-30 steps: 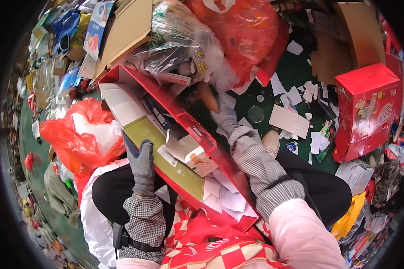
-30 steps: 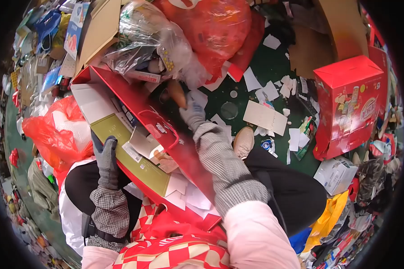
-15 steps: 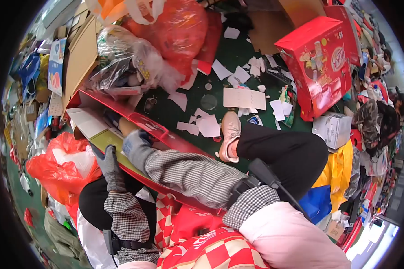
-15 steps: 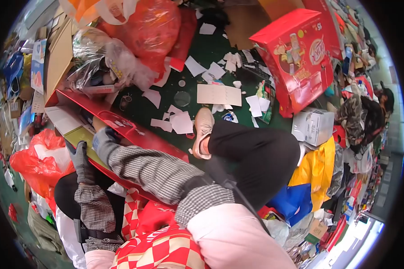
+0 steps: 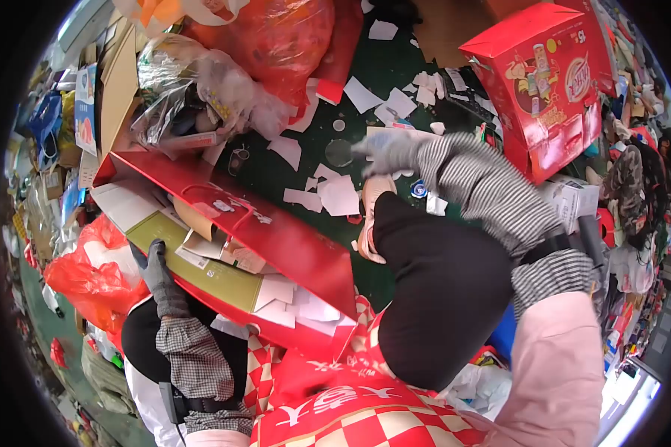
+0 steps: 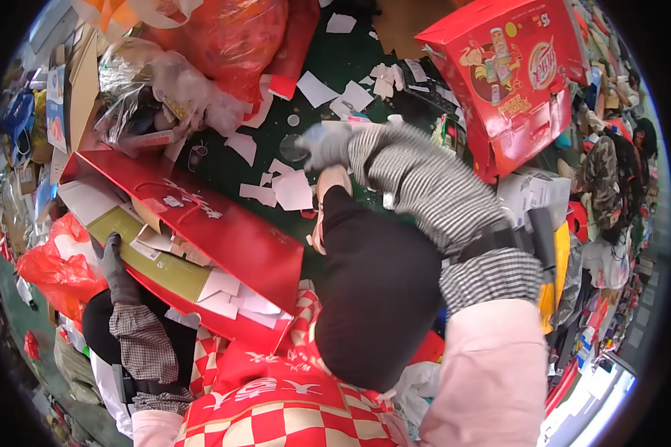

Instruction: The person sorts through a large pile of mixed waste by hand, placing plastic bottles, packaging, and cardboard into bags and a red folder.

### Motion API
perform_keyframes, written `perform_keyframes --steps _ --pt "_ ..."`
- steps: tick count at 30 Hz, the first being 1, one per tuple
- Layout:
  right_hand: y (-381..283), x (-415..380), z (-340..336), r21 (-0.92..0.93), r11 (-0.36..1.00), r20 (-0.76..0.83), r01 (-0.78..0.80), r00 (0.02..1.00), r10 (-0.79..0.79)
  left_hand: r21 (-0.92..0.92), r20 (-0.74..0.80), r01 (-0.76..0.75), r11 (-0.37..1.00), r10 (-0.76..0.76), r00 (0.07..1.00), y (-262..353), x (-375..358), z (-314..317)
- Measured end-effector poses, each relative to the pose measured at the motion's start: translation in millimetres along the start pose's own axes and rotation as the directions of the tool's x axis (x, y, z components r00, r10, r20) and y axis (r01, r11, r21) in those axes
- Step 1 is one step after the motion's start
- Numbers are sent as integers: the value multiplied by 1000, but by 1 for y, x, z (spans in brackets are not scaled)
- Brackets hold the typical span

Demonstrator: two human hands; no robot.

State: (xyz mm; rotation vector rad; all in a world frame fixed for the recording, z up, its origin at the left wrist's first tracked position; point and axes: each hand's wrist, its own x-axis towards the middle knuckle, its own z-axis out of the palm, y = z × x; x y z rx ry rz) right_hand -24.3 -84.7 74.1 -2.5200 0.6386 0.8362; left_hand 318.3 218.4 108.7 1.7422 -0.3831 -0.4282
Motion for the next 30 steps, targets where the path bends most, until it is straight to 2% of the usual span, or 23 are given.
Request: perform_keyframes --steps 1,3,5,7,8,9,11,13,14,15,16,17,18,21,23,25,26,27,28,29,30 --pt "0 10 38 88 995 3 -40 999 40 5 16 -8 1000 8 1000 -2 2 -2" --pt "-9 49 110 108 994 -148 -23 988 39 13 63 -20 1000 19 998 -5 4 -7" --pt "-27 78 139 110 983 -162 -150 973 167 66 70 8 998 -12 997 -19 14 -24" --pt "-30 106 169 -93 964 -222 -250 949 225 56 75 28 998 -32 997 12 -6 5" --pt "-23 110 173 -94 975 -273 -200 947 167 70 84 30 997 -36 996 18 -10 10" --pt "-16 114 176 79 977 -237 -196 949 209 86 94 35 996 -43 995 21 -13 12" --pt "3 107 159 404 894 -155 -196 948 278 101 85 81 992 -90 992 22 -10 13" --pt "39 85 151 481 837 -327 -261 832 448 83 68 74 994 -79 995 20 -10 14" --pt "62 64 136 497 796 -309 -347 786 535 103 44 79 992 -84 995 16 -6 8" --pt "91 51 129 454 785 -248 -421 786 566 122 18 84 989 -87 996 14 -4 5" --pt "116 45 142 267 827 -410 -494 719 562 117 20 95 989 -98 995 15 -5 9" --pt "131 39 154 176 776 -496 -605 627 601 115 25 106 988 -109 994 18 -5 13" --pt "147 38 157 138 741 -488 -657 606 628 112 28 116 987 -120 992 20 -5 15" --pt "151 38 158 183 663 -233 -726 623 746 174 68 152 973 -166 984 17 1 1" --pt "135 40 165 139 746 -208 -651 718 664 218 39 141 966 -153 987 17 1 1" --pt "133 37 165 417 763 -126 -494 800 586 230 48 120 966 -134 990 16 3 -2" --pt "138 35 165 579 663 -237 -476 679 695 216 36 132 967 -143 989 15 5 -4" --pt "153 29 161 773 551 -286 -315 601 746 202 21 148 968 -155 988 13 7 -7" --pt "172 23 147 889 416 -200 -190 657 727 190 8 162 968 -166 986 14 7 -7" --pt "193 23 134 966 248 -124 -71 715 688 283 -19 35 959 -31 999 20 4 4" --pt "209 34 128 954 298 -198 -27 688 698 374 -31 -89 923 108 994 32 -3 26"
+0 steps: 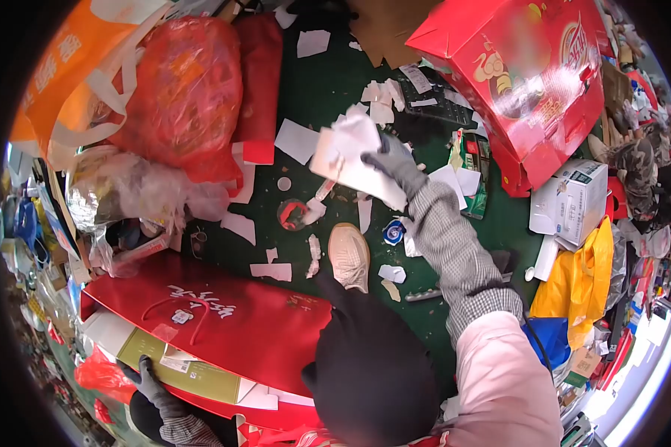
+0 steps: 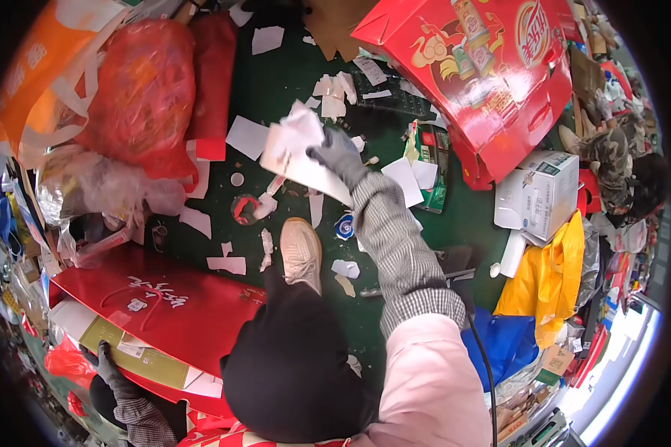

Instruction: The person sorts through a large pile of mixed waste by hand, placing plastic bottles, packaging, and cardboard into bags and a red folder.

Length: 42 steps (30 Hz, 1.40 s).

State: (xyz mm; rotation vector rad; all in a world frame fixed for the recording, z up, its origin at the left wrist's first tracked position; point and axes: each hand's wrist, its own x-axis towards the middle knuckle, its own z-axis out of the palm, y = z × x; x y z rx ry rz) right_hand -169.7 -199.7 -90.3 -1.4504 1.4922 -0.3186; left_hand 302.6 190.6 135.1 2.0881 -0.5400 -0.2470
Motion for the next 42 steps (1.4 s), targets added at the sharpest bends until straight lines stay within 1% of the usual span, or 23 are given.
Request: perform_keyframes --steps 2,4,7,9,11,12,13,15,17,18,19,21,23,25,26,27,29,31,33,35,37,39,42 --pt "-6 28 -3 -186 980 -138 66 986 -93 363 -85 -259 895 308 947 35 -13 26" --pt "-16 55 14 -459 888 -187 -36 981 -57 757 87 -483 440 665 741 63 -12 34" --pt "-15 66 50 -738 671 -131 -75 991 -33 643 321 -705 300 730 604 118 -24 72" --pt "-8 64 69 -572 816 -205 -77 977 -51 425 401 -750 507 637 658 141 -25 102" --pt "-11 45 65 -237 971 -365 -32 929 -59 57 591 -549 834 415 692 166 -28 148" --pt "0 45 74 92 995 -470 26 883 20 -44 710 -259 965 213 672 180 -31 178" --pt "-16 28 61 305 952 -384 38 919 86 -86 824 73 994 30 566 190 -33 208" --pt "-29 2 64 845 526 -167 91 981 98 3 896 317 948 -143 419 175 -39 274" --pt "-60 -38 57 964 245 82 -101 993 84 -95 963 -72 993 110 247 110 -23 336" --pt "-63 -49 69 963 267 46 -42 999 -9 -8 979 399 917 -74 190 126 -38 357" --pt "-64 -59 78 958 285 12 17 995 -99 64 959 778 624 -255 126 141 -53 377" --pt "-70 -78 74 878 479 60 -9 994 -91 15 951 581 814 -192 243 88 -50 406" --pt "-43 -77 61 801 598 173 -10 961 -216 41 891 588 808 -296 344 63 -55 406" --pt "0 -74 33 901 432 11 32 995 -97 -8 807 554 832 -322 495 71 -68 393" --pt "40 -69 18 580 812 -226 69 971 78 25 796 580 814 -368 481 64 -60 386" --pt "61 -74 -6 -22 995 -465 -93 882 73 56 783 603 796 -410 468 57 -50 381" --pt "107 -80 -18 -408 669 -727 -621 664 173 113 705 587 802 -481 521 55 -37 373" --pt "131 -85 -21 -327 583 -761 -744 573 304 123 674 553 824 -478 563 56 -33 366" --pt "152 -91 -18 -350 681 -679 -643 675 288 183 692 417 890 -418 589 11 -6 369" --pt "156 -96 -17 -206 883 -716 -422 680 158 203 718 324 924 -365 592 -16 7 370" --pt "154 -111 -21 80 988 -812 -132 566 141 183 747 287 940 -323 581 -23 10 373" --pt "102 -155 -30 364 920 -727 -144 574 377 160 752 282 946 -302 587 -26 7 379" --pt "150 -220 18 222 942 -783 -252 530 326 130 724 185 974 -221 654 -52 9 397"
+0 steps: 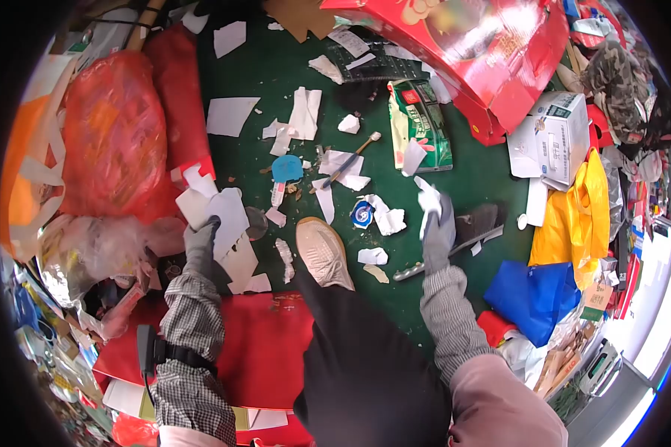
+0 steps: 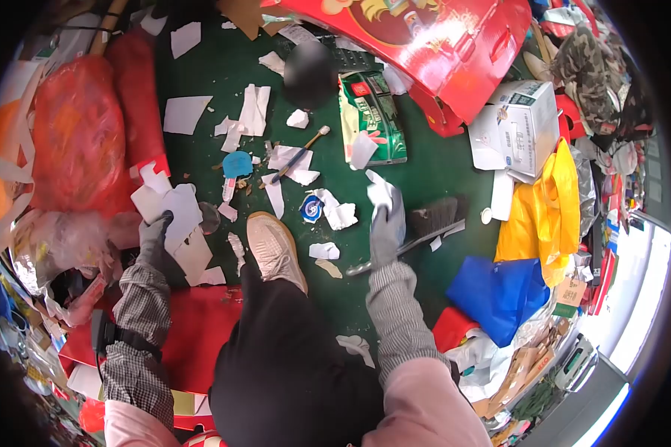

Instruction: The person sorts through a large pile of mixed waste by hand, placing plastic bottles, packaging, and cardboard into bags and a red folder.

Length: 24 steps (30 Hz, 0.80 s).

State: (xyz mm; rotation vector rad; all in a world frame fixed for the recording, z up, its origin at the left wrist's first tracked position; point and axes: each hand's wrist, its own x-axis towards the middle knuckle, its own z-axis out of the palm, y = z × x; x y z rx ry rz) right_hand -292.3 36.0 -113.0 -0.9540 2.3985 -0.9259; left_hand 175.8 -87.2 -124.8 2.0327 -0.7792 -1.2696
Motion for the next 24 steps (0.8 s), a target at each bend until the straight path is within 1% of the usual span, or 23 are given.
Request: perform_keyframes --steps 1,2,3,4,5,6,7,8,9,10,11,12,13,14,15,17,19,20,21,22,23,24 --pt "24 -19 -2 -127 991 22 39 999 -36 90 -40 24 996 -20 999 0 1 5" --pt "46 -37 8 -95 989 11 -111 994 113 63 -58 7 998 -4 998 -1 2 14" --pt "58 -49 20 -64 963 6 -260 965 261 36 -77 -8 999 11 997 -3 4 24" --pt "35 -50 25 13 974 118 -227 967 224 49 -72 19 999 -15 997 -4 9 32" --pt "14 -45 39 -160 983 154 -86 982 111 57 -79 44 997 -39 996 -1 10 42" --pt "-19 -35 52 -246 965 204 -90 969 142 61 -73 52 997 -48 996 9 6 51" --pt "-57 -28 66 -290 955 187 -64 975 122 63 -70 58 996 -54 996 19 3 58" --pt "-76 -16 86 -306 950 250 -55 959 136 29 -45 -9 1000 10 999 15 10 62" --pt "-70 -5 110 -296 928 338 225 934 -118 -7 -25 -76 997 76 997 12 16 66" --pt "-96 0 132 -333 929 284 159 957 -62 -56 -17 -40 998 39 999 22 14 71" --pt "-122 2 148 -367 919 319 145 948 -23 -123 -44 -58 991 53 998 35 9 78" --pt "-136 0 166 -396 901 314 176 948 -47 -220 -41 10 976 -19 999 31 15 82" --pt "-150 -6 179 -368 913 332 177 942 -49 -314 -31 75 946 -89 996 26 21 85" --pt "-163 -13 189 -255 941 337 222 933 -129 -286 0 70 956 -73 997 25 20 84" --pt "-172 -22 192 -241 919 452 310 874 -176 -257 29 60 965 -55 998 23 18 83" --pt "-174 -46 219 -346 774 607 531 755 -247 -283 17 111 953 -111 994 24 13 76" --pt "-164 -36 238 -137 851 670 507 680 -297 -312 1 141 940 -148 989 6 15 70" --pt "-194 -20 217 -193 797 659 573 677 -327 -263 -41 126 957 -142 989 -3 14 67" --pt "-225 -3 194 -249 735 648 630 673 -357 -289 -64 113 951 -137 988 -5 13 66" --pt "-238 18 195 -141 722 528 677 668 -524 -311 -86 104 945 -138 987 -7 7 67" --pt "-240 42 211 -62 631 379 774 603 -702 -332 -109 93 939 -136 985 -8 3 70" --pt "-243 66 229 -229 463 328 856 516 -791 -468 -110 141 873 -216 970 0 -3 74"
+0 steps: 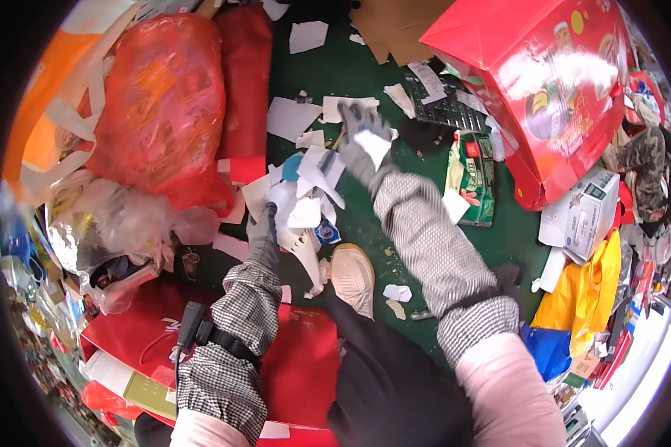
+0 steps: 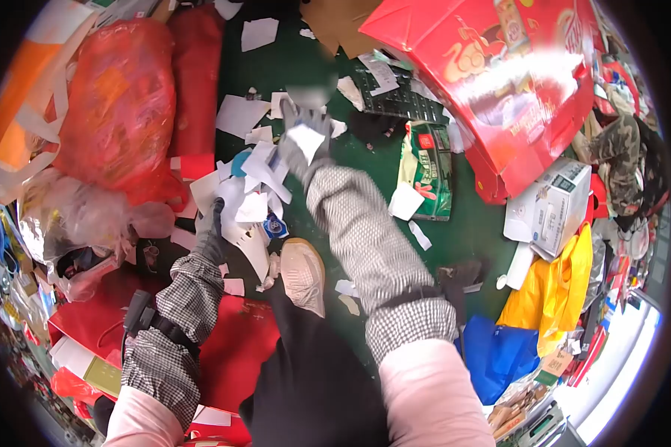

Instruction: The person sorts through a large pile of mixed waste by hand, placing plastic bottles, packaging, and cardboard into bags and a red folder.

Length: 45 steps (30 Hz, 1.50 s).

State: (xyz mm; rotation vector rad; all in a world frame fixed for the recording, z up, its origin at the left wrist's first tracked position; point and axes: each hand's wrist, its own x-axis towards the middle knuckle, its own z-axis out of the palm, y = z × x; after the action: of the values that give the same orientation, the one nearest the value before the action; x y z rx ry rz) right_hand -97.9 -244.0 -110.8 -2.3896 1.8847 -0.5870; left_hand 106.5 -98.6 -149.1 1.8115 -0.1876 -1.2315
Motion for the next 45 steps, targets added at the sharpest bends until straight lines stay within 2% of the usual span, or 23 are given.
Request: perform_keyframes --steps 2,5,7,8,9,11,13,18,22,23,24,25,27,30,33,35,36,37,38,39,40,43,45 --pt "20 32 14 -306 944 137 123 987 -84 -51 22 55 997 -54 998 -2 -2 -2" --pt "64 49 67 -304 939 234 160 968 -89 -109 2 131 985 -132 991 3 -8 5" --pt "44 76 39 -155 986 433 -65 892 127 -117 -9 205 972 -208 978 16 -20 7" --pt "35 77 40 -95 995 154 25 988 -10 -185 0 193 964 -196 981 18 -25 10" --pt "24 85 41 31 999 288 7 957 -15 -171 -26 177 969 -184 983 20 -30 12" --pt "-4 86 71 78 986 246 147 956 -162 -143 -72 144 979 -155 985 23 -35 17" --pt "-29 80 62 -6 950 590 313 768 -249 -78 -162 114 990 -126 979 9 -31 16" --pt "-32 30 45 -45 917 659 397 701 -271 12 -333 208 978 -193 923 -25 -19 14" --pt "-40 -39 0 53 997 702 58 707 -79 -98 107 572 815 -562 820 -1 -32 23" --pt "-47 -53 -6 130 986 734 -101 679 -27 -213 316 565 797 -491 812 5 -43 31" --pt "-44 -85 24 228 972 665 -55 738 -114 -422 540 559 714 -297 788 6 -57 44" --pt "-53 -90 12 256 951 681 -174 730 -50 -423 601 524 739 -204 773 4 -58 50" --pt "-65 -107 -4 347 880 680 -324 734 2 -285 553 556 781 -340 761 1 -54 41" --pt "-69 -120 -16 464 769 623 -440 779 71 -181 564 466 866 -297 770 15 -67 38" --pt "-74 -102 -58 406 869 471 -283 880 66 -207 548 497 843 -321 772 31 -73 42" --pt "-81 -73 -105 393 883 504 -257 864 27 -299 510 362 883 -173 843 63 -94 45" --pt "-93 -61 -132 468 867 329 -172 944 10 -309 543 333 891 -122 831 101 -124 40" --pt "-109 -63 -116 455 890 281 -21 952 -120 -382 512 161 910 63 856 119 -135 38" --pt "-122 -38 -185 603 797 215 -34 969 -121 -454 463 -12 891 247 851 137 -146 36" --pt "-141 -28 -212 697 715 168 53 958 -234 -273 225 -311 910 375 899 184 -199 12" --pt "-164 -26 -245 641 751 143 158 937 -319 -375 324 -232 898 361 875 205 -228 -16" --pt "-246 -40 -319 700 642 90 312 854 -513 -657 212 -343 672 600 771 209 -287 -102" --pt "-303 -67 -338 664 505 -126 551 749 -651 -738 111 -422 526 712 694 211 -331 -165"
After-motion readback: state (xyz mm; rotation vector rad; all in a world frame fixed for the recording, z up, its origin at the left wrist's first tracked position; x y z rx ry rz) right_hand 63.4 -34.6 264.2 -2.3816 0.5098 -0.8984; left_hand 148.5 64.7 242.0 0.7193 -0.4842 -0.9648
